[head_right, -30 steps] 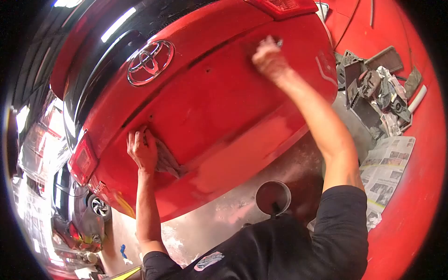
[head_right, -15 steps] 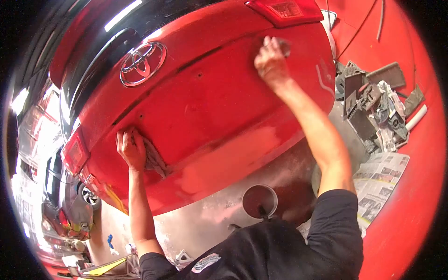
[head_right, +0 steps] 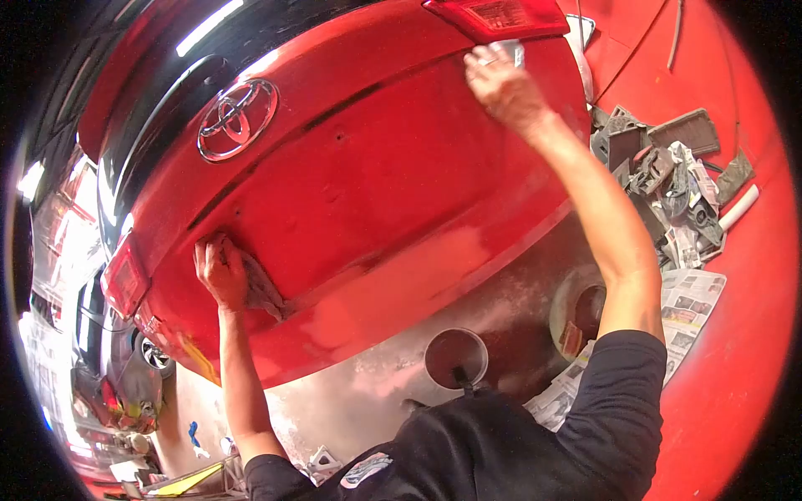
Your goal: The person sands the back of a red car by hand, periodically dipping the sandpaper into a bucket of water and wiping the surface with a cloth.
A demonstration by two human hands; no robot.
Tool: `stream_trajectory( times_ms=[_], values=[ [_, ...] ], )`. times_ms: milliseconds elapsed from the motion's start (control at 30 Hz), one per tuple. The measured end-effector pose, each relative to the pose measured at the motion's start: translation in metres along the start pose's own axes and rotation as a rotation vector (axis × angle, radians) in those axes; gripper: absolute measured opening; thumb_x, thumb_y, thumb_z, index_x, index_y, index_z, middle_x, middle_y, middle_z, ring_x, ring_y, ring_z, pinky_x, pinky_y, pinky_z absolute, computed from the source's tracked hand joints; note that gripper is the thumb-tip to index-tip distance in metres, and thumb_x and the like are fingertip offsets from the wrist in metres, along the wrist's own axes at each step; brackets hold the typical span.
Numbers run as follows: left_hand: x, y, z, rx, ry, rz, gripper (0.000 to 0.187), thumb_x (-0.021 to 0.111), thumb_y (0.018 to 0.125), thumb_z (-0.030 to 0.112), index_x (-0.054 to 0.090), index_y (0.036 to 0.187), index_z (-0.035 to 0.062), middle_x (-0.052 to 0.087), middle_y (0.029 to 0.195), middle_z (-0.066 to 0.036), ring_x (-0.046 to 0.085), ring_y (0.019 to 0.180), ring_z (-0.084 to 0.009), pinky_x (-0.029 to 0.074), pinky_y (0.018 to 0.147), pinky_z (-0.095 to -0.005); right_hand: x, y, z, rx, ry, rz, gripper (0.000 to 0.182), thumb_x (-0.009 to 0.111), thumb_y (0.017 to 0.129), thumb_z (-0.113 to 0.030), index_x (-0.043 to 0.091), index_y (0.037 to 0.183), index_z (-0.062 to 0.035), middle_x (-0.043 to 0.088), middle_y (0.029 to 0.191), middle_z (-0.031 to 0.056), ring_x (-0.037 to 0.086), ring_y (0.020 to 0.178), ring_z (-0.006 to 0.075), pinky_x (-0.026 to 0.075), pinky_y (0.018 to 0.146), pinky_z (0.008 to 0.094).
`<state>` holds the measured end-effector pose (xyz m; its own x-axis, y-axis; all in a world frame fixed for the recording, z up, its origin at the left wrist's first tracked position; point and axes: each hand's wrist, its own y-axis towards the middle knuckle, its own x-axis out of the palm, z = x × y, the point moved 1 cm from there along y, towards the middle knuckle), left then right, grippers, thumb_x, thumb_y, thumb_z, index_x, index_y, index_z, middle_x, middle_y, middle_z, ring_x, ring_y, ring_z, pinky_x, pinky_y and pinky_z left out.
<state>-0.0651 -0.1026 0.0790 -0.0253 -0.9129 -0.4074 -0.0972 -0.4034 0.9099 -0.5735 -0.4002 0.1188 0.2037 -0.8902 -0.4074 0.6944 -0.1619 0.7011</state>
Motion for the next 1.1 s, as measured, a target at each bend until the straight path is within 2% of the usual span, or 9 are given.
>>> stream_trajectory(
  times_ms=[433,467,633,700,767,900,1000,1067,1100],
  values=[
    [0.003,-0.004,-0.004,-0.045,0.042,-0.005,0.014,0.067,0.09,0.006,0.073,0.102,0.0024,0.07,0.099,-0.018,0.068,0.092,-0.0409,0.054,0.083,-0.0507,0.021,0.014,-0.062,0.257,0.061,0.188,0.015,0.062,0.088,-0.01,0.075,0.09,-0.0031,0.075,0.113,0.0184,0.064,0.132,0.0368,0.043,0.12,0.0561],
    [0.003,-0.003,-0.001,-0.038,0.092,0.008,0.015,0.068,0.088,0.006,0.073,0.102,0.0027,0.069,0.098,-0.017,0.067,0.092,-0.0406,0.054,0.083,-0.0515,0.025,0.017,-0.087,0.391,0.051,-0.113,0.025,0.058,0.09,-0.011,0.075,0.104,0.0011,0.074,0.12,0.0219,0.062,0.134,0.0402,0.042,0.121,0.0574],
    [0.005,-0.003,0.0,-0.078,0.034,0.011,0.014,0.07,0.086,0.006,0.071,0.1,0.0036,0.068,0.095,-0.016,0.067,0.09,-0.0405,0.054,0.082,-0.0503,0.007,0.046,-0.139,0.563,0.325,0.309,0.042,0.057,0.093,-0.017,0.071,0.13,-0.0044,0.075,0.117,0.0218,0.066,0.125,0.0441,0.042,0.119,0.0609],
    [0.008,-0.002,-0.001,-0.088,0.038,0.014,0.015,0.07,0.086,0.006,0.07,0.101,0.0041,0.068,0.094,-0.016,0.067,0.089,-0.0404,0.054,0.081,-0.0498,-0.016,0.034,-0.094,0.25,0.355,-0.716,0.029,0.059,0.095,-0.017,0.075,0.116,-0.0049,0.07,0.134,0.0235,0.065,0.128,0.0418,0.041,0.119,0.0641],
    [0.009,-0.005,0.002,-0.216,-0.062,0.063,0.014,0.07,0.088,0.008,0.067,0.101,0.0045,0.067,0.093,-0.016,0.066,0.087,-0.0407,0.054,0.079,-0.0491,0.001,0.014,-0.08,0.262,0.235,0.313,0.01,0.061,0.089,-0.012,0.069,0.086,-0.0082,0.073,0.104,0.0146,0.07,0.106,0.0325,0.046,0.115,0.0619],
    [0.013,0.008,0.011,-0.126,0.012,0.1,0.016,0.072,0.088,0.01,0.065,0.102,0.0044,0.067,0.093,-0.016,0.066,0.087,-0.0405,0.054,0.079,-0.049,0.037,0.047,-0.179,0.637,0.67,-0.416,0.014,0.053,0.094,-0.012,0.064,0.084,-0.01,0.073,0.12,0.0118,0.069,0.11,0.0301,0.051,0.11,0.0505],
    [0.009,0.001,0.007,-0.142,0.002,-0.104,0.023,0.075,0.087,0.014,0.066,0.106,0.0043,0.068,0.104,-0.017,0.065,0.097,-0.0409,0.053,0.083,-0.0498,-0.015,0.066,-0.192,0.212,0.66,0.515,0.02,0.051,0.094,-0.016,0.042,0.076,-0.0196,0.044,0.074,-0.001,0.05,0.069,0.0195,0.047,0.07,0.0334],
    [-0.009,-0.002,0.009,-0.051,-0.032,-0.147,0.026,0.075,0.087,0.016,0.067,0.109,0.0049,0.067,0.112,-0.017,0.063,0.102,-0.0414,0.052,0.087,-0.051,0.017,0.052,-0.154,0.123,0.654,-0.668,0.014,0.052,0.095,-0.015,0.066,0.098,-0.0162,0.073,0.112,0.0061,0.068,0.107,0.022,0.053,0.1,0.0372],
    [-0.015,-0.002,0.009,0.044,-0.07,-0.182,0.03,0.076,0.087,0.018,0.067,0.112,0.0055,0.066,0.119,-0.018,0.062,0.107,-0.0419,0.05,0.091,-0.0522,0.029,0.052,-0.149,0.114,0.652,-0.662,0.014,0.052,0.095,-0.015,0.066,0.098,-0.0162,0.073,0.112,0.0061,0.068,0.107,0.022,0.053,0.1,0.0372]
  ],
)
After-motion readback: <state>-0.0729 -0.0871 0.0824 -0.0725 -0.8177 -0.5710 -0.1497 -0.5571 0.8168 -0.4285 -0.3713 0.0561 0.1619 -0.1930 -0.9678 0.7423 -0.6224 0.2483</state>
